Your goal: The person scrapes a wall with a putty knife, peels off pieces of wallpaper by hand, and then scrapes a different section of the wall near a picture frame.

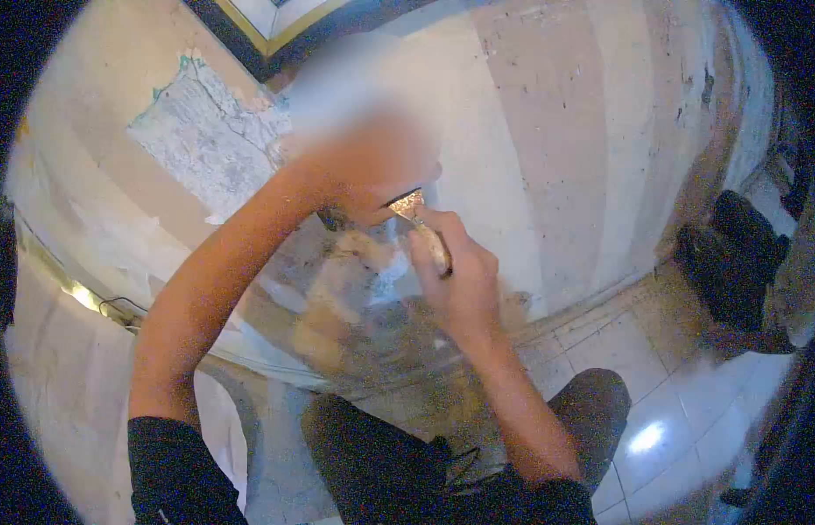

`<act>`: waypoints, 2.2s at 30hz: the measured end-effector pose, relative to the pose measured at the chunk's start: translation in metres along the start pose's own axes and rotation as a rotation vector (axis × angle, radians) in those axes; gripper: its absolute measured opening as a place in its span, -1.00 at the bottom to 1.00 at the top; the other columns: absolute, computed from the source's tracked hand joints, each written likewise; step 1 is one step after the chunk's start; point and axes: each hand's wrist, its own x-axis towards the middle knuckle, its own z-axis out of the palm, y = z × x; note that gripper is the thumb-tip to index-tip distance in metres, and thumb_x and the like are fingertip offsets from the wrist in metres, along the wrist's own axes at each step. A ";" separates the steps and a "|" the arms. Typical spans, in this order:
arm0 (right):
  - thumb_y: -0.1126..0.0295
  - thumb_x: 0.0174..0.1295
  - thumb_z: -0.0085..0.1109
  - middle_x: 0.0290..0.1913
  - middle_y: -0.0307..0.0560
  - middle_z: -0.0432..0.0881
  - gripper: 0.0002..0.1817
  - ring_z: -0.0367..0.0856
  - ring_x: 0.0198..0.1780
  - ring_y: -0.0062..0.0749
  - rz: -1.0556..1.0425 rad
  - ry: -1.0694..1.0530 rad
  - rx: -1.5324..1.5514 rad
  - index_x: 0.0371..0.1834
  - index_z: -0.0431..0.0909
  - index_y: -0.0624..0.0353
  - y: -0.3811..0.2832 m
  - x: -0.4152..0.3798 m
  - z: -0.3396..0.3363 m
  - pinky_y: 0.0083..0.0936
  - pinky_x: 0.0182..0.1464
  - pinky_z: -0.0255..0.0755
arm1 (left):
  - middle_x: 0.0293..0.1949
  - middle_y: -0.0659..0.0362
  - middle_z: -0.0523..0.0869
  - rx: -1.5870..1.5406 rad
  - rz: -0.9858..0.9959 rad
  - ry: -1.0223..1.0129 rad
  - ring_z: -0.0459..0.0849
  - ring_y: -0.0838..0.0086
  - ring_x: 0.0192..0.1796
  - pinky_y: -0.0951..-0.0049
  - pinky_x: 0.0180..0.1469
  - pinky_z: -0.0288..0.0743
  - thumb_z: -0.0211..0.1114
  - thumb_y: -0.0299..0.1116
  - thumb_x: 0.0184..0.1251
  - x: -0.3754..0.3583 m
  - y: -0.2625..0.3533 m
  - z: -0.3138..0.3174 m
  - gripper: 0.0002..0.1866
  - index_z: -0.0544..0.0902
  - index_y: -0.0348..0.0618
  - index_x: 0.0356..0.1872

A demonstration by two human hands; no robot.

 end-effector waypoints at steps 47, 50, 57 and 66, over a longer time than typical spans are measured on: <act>0.42 0.20 0.19 -0.32 0.12 0.65 -0.77 0.68 -0.28 -0.04 -0.017 -0.033 -0.034 -0.08 0.52 0.17 -0.014 0.019 -0.022 -0.41 -0.28 0.50 | -0.38 0.09 0.58 0.044 -0.143 -0.023 0.54 0.23 -0.18 0.22 -0.01 0.30 0.33 -0.13 -0.18 0.009 0.002 -0.012 -0.66 0.53 -0.14 -0.43; 0.43 0.20 0.20 -0.33 0.11 0.65 -0.77 0.69 -0.30 -0.10 -0.054 -0.050 -0.084 -0.08 0.53 0.17 -0.008 0.016 -0.021 -0.43 -0.28 0.49 | -0.38 0.07 0.58 -0.013 -0.166 -0.002 0.55 0.22 -0.17 0.22 0.00 0.31 0.33 -0.11 -0.19 0.008 0.004 -0.001 -0.64 0.55 -0.14 -0.41; 0.42 0.22 0.18 -0.35 0.13 0.64 -0.77 0.69 -0.33 -0.16 0.022 -0.006 -0.013 -0.07 0.52 0.19 -0.021 0.023 -0.011 -0.44 -0.28 0.49 | -0.38 0.10 0.59 0.069 -0.102 -0.053 0.56 0.24 -0.15 0.23 0.01 0.31 0.33 -0.06 -0.20 0.006 -0.011 -0.017 -0.60 0.56 -0.13 -0.38; 0.40 0.23 0.18 -0.36 0.13 0.64 -0.78 0.67 -0.36 -0.09 -0.047 -0.037 -0.056 -0.08 0.51 0.19 -0.013 0.022 -0.016 -0.44 -0.30 0.48 | -0.41 0.11 0.57 0.086 -0.169 -0.135 0.55 0.24 -0.17 0.24 -0.01 0.31 0.33 -0.10 -0.18 0.010 -0.002 -0.014 -0.64 0.54 -0.13 -0.40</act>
